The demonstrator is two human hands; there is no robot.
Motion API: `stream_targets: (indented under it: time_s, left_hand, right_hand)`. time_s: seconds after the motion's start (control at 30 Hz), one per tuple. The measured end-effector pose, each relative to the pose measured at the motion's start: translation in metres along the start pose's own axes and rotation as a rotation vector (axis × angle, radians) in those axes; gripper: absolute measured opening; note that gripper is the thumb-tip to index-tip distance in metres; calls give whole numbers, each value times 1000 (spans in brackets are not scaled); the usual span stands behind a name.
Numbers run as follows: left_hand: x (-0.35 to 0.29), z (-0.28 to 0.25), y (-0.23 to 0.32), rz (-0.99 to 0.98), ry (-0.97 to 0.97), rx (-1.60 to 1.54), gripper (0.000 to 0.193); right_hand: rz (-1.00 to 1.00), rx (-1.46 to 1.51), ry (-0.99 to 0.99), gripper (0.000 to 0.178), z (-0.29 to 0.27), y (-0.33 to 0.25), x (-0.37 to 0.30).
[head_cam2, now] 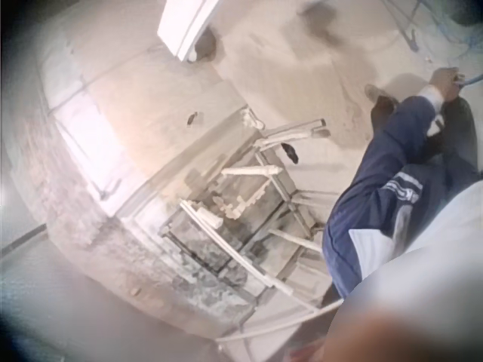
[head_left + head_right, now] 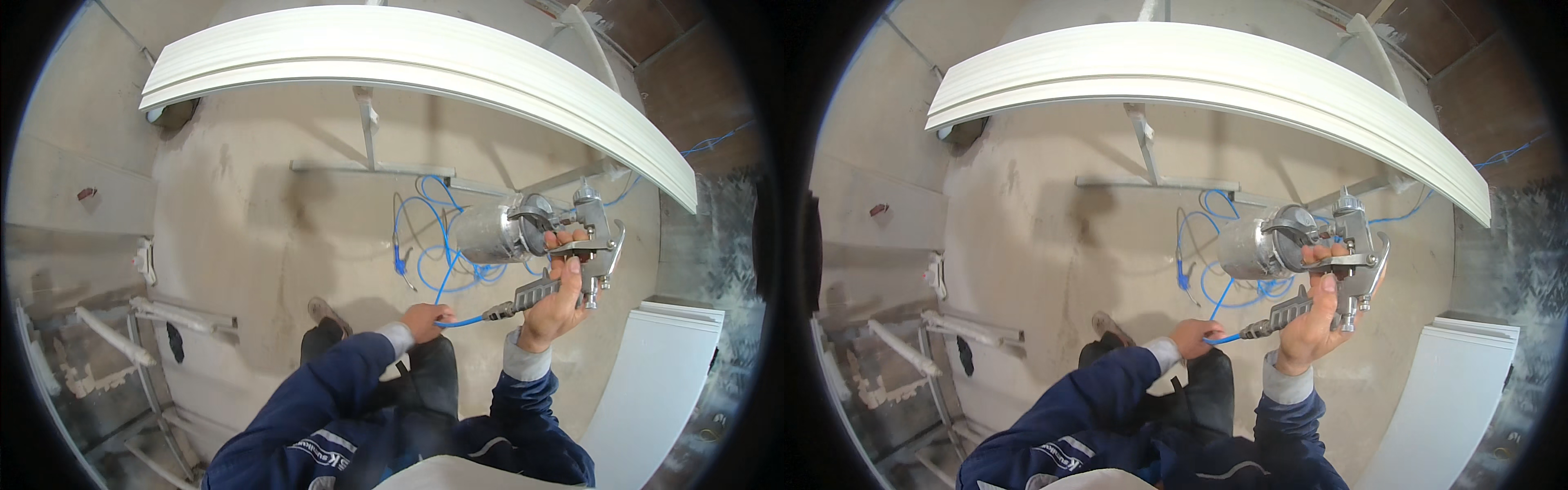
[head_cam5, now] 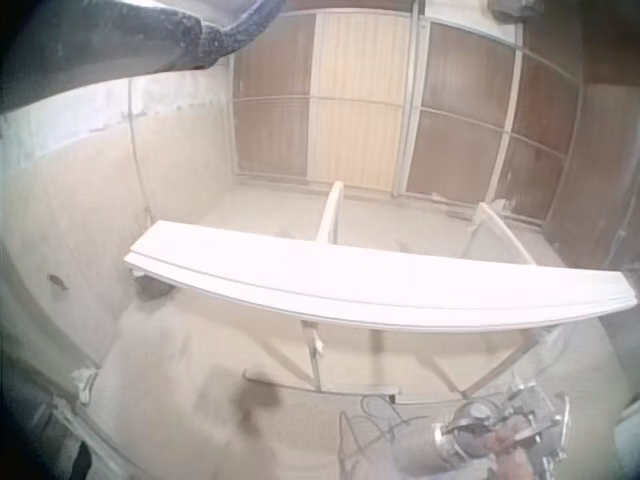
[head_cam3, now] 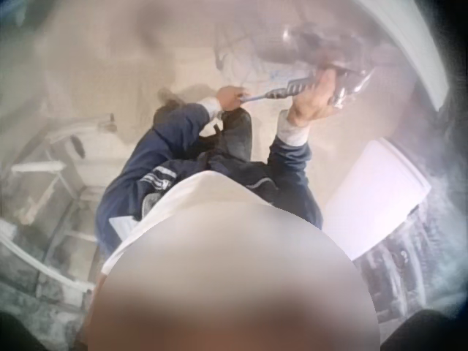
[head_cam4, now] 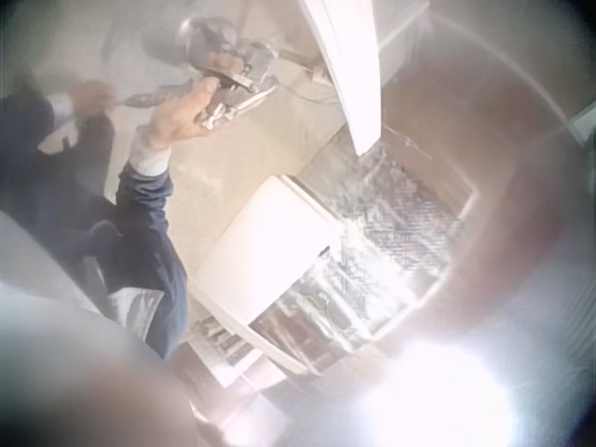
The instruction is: The person spray paints a long white wooden panel with a paint sprayer, then flips the panel to paint the other side. The person also uses a sanding block to smooth the surface between coats.
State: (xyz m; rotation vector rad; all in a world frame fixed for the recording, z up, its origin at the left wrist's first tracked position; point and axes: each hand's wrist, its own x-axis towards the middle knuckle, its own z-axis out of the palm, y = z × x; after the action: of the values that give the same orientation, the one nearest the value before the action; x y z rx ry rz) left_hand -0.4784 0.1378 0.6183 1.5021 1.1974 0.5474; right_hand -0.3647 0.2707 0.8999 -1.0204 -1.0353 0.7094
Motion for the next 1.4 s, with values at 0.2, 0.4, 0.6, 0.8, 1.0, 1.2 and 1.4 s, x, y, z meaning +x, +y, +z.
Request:
stream_targets:
  time_s: [0.2,0.4,0.6,0.8,1.0,1.2,1.4]
  left_hand:
    - [-153,-39,-17,-215,55,161,16]
    - [-276,-121,-28,-469,10,194,20]
    - [-320,-201,-28,-474,73,146,28]
    - [-374,-266,-59,-454,-17,179,33]
    - [-424,-285,-100,-510,157,229,29]
    - [-449,-285,-110,-644,201,221,33]
    - [-458,-295,-103,-933,106,89,40]
  right_hand:
    - [-9,-133,-90,59,-31,-73,57]
    - [-82,-218,-142,60,1,-16,57]
    - [41,-389,-193,61,103,15,-1]
    - [113,-210,-211,62,214,7,-60]
    - [157,-180,-305,62,292,11,-103]
    - [180,-143,-474,62,360,17,-147]
    - [159,-90,-648,61,429,17,-184]
